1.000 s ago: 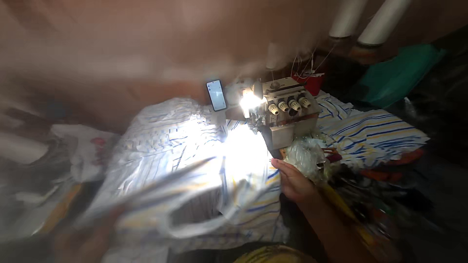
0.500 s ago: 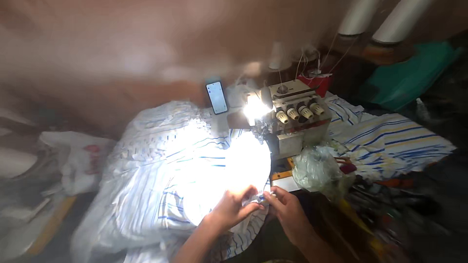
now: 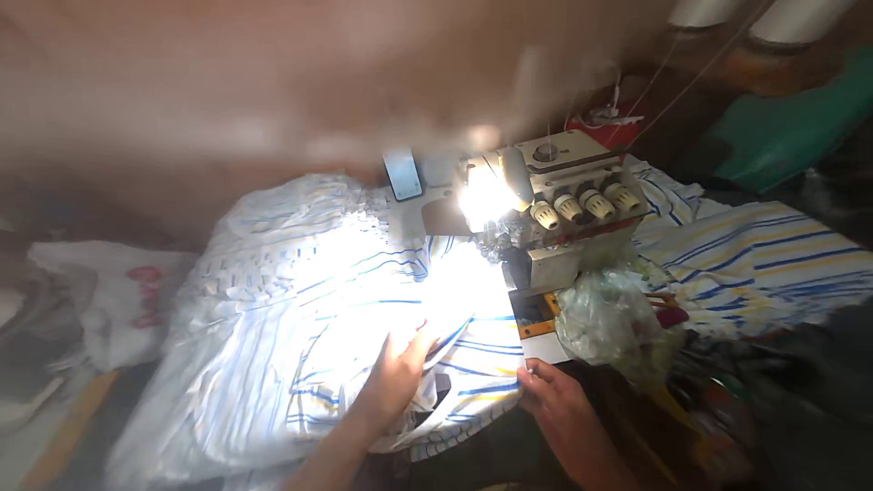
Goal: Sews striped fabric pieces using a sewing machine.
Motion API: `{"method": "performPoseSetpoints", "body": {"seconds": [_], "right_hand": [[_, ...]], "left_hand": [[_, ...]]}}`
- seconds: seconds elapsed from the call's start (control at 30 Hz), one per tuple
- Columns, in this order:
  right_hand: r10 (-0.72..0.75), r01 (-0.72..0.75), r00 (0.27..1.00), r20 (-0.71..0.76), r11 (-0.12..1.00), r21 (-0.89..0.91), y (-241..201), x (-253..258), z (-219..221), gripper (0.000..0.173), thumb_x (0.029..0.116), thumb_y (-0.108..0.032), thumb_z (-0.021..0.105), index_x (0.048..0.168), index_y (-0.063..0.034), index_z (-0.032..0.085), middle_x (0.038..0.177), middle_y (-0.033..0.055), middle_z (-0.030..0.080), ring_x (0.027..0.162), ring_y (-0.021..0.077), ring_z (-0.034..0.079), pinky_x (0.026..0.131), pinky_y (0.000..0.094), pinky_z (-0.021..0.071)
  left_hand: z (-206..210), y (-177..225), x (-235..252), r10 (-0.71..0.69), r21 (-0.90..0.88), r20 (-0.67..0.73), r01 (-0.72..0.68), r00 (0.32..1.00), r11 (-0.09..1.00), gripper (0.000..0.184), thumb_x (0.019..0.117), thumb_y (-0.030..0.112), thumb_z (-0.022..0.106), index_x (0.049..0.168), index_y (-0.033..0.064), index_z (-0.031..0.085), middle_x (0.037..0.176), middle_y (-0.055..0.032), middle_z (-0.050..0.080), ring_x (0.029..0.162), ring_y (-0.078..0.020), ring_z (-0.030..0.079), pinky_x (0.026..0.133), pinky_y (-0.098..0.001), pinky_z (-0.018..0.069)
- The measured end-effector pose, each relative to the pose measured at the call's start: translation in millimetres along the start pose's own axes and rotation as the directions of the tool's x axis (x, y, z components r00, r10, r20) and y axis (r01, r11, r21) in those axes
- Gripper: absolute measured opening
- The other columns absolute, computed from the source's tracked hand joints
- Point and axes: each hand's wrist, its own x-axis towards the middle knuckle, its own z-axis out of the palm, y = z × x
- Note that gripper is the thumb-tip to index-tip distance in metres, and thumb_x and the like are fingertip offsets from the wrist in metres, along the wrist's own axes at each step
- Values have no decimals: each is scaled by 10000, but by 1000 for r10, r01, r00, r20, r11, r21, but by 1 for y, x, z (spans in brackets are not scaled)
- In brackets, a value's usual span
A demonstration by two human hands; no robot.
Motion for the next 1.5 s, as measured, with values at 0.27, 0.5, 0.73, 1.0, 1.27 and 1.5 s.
{"method": "performPoseSetpoints", "body": {"seconds": [0.27,0.5,0.73,1.0,1.27,1.5], "right_hand": [[-100,99,994,-35,994,-44,3,-4,-17,158,905,-22,564,955,-95,695,801,-98,712,740,-22,673,723,179,571],[-77,66,993,-92,991,-113,4,-6,-17,109,911,-14,587,931,-51,688,747,-111,677,674,-62,624,654,126,524],[-218,201,971,-102,968,-151,5,13,-8,75,931,-52,597,933,-37,671,717,-126,641,646,-94,591,627,102,507],[-289,281,952,-102,956,-90,-10,53,11,101,969,-16,554,951,-6,653,746,-88,633,656,-84,581,626,87,490],[-251,238,963,-101,963,-125,-13,55,11,91,955,-6,574,978,30,654,784,-36,657,675,-70,597,637,94,496],[-292,249,950,-108,920,-302,1,32,-4,132,942,-105,640,952,19,684,761,-34,638,658,-81,561,620,80,460]], "left_hand": [[39,-5,-18,755,754,345,-643,558,130,159,953,132,598,939,67,742,675,-49,612,549,-166,560,483,-260,423],[66,-35,-33,612,804,499,-591,613,-64,226,920,17,555,966,40,775,759,-45,685,556,-160,544,481,-277,379],[80,-42,-17,680,844,415,-535,605,-39,234,918,24,543,937,20,776,726,-52,668,527,-152,510,473,-267,358],[98,-26,18,729,939,273,-337,628,-62,193,883,15,584,923,-5,771,745,-90,680,511,-156,574,435,-258,386],[110,-30,24,681,947,100,-279,725,157,182,861,33,654,1003,-45,737,753,-126,670,569,-217,653,470,-286,486],[86,-57,-17,747,877,1,-360,665,320,241,855,107,611,1014,36,778,866,-116,699,799,-244,646,736,-316,495]]}}
